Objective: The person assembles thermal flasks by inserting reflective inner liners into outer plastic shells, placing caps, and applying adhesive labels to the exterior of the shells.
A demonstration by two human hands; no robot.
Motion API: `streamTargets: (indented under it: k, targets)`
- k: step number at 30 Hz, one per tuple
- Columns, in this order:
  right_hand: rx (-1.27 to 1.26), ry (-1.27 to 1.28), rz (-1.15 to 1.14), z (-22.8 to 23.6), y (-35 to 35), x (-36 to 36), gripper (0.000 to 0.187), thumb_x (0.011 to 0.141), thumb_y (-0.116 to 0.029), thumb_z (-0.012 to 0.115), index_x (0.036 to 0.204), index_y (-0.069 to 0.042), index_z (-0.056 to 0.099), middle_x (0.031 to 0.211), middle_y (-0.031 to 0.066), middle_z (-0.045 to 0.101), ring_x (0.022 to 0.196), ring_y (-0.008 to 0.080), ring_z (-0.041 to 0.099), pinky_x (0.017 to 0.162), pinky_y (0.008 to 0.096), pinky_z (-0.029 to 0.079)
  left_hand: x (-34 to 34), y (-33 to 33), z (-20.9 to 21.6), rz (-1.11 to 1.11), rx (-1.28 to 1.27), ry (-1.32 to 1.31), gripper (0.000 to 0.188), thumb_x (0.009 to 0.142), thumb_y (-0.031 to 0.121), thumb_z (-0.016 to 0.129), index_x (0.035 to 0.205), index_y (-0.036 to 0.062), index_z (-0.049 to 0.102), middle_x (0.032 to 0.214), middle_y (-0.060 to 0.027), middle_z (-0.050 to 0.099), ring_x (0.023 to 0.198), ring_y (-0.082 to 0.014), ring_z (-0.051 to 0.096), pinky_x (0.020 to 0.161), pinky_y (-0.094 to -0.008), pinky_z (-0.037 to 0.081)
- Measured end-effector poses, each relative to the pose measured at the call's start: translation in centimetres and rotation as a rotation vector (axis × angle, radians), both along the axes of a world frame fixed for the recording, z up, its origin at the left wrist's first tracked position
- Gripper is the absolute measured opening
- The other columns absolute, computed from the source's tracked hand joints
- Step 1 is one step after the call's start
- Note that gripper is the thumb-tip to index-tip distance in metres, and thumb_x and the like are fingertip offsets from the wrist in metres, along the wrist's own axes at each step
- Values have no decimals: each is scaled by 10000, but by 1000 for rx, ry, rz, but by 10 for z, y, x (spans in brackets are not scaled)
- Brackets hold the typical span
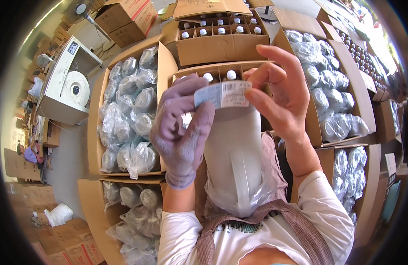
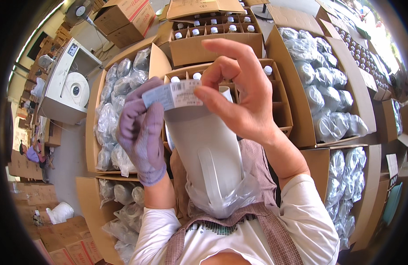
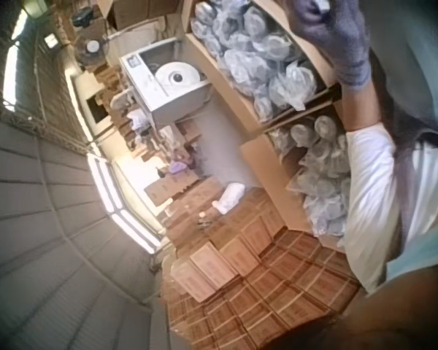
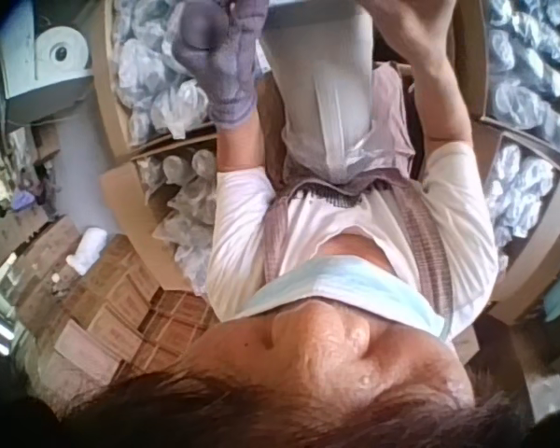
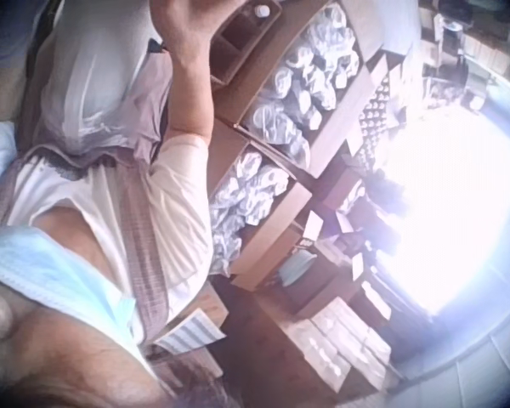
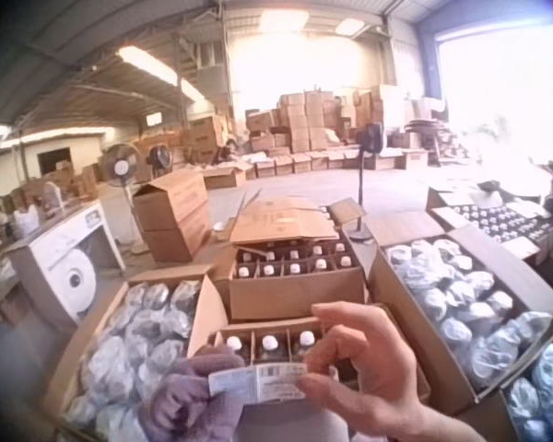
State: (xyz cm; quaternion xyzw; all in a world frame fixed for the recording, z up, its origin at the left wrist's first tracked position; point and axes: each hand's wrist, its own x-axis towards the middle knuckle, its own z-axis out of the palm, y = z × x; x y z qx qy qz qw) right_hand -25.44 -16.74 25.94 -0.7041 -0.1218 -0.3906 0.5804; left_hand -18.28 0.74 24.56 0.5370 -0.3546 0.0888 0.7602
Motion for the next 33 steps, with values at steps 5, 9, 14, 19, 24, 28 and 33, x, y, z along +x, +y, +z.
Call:
streamTargets:
  k: [5,9,14,19,24,28,33]
  targets:
    - [19,-49,77,-21,8,-22,627,804,60,694,1378,22,446,752,-21,589,742,94,599,994,368,458,-35,13,-18,188,163,-71,95,863,51,732,906,15,654,1282,-201,625,1272,-356,535,1096,-475,386]
    - [54,-5,92,-42,7,-28,614,799,75,688,1363,15,455,759,4,585,742,98,587,839,294,486,-46,15,-34,296,279,-175,125,876,62,718,888,26,598,1368,-224,565,1320,-396,480,1099,-505,375]
    - [35,52,117,-44,11,-30,603,786,75,664,1350,-6,466,753,14,583,727,87,564,741,237,457,-53,18,-52,354,307,-119,140,882,66,709,892,26,575,1404,-245,530,1342,-407,458,1101,-487,369]
    - [30,112,143,-46,8,-37,606,780,75,646,1352,-13,465,743,8,575,722,86,557,756,240,438,-53,20,-58,353,362,-211,175,870,74,721,886,25,554,1414,-249,522,1335,-410,465,1096,-486,369]
    - [42,91,164,-56,2,-36,601,777,76,641,1345,-4,463,730,12,572,714,88,556,756,245,433,-52,16,-59,364,393,-288,203,861,98,739,878,31,548,1400,-242,531,1316,-421,477,1088,-493,383]
    - [75,89,180,-59,-1,-36,594,772,80,637,1336,-1,469,726,13,570,707,89,554,747,246,432,-52,14,-58,388,446,-337,220,842,96,756,870,43,545,1389,-233,539,1295,-429,488,1087,-504,386]
    - [41,93,158,-60,-5,-35,586,768,87,634,1326,-2,478,725,8,568,706,83,548,740,246,435,-53,12,-57,420,476,-365,239,814,71,775,858,54,540,1383,-226,543,1286,-427,492,1088,-509,386]
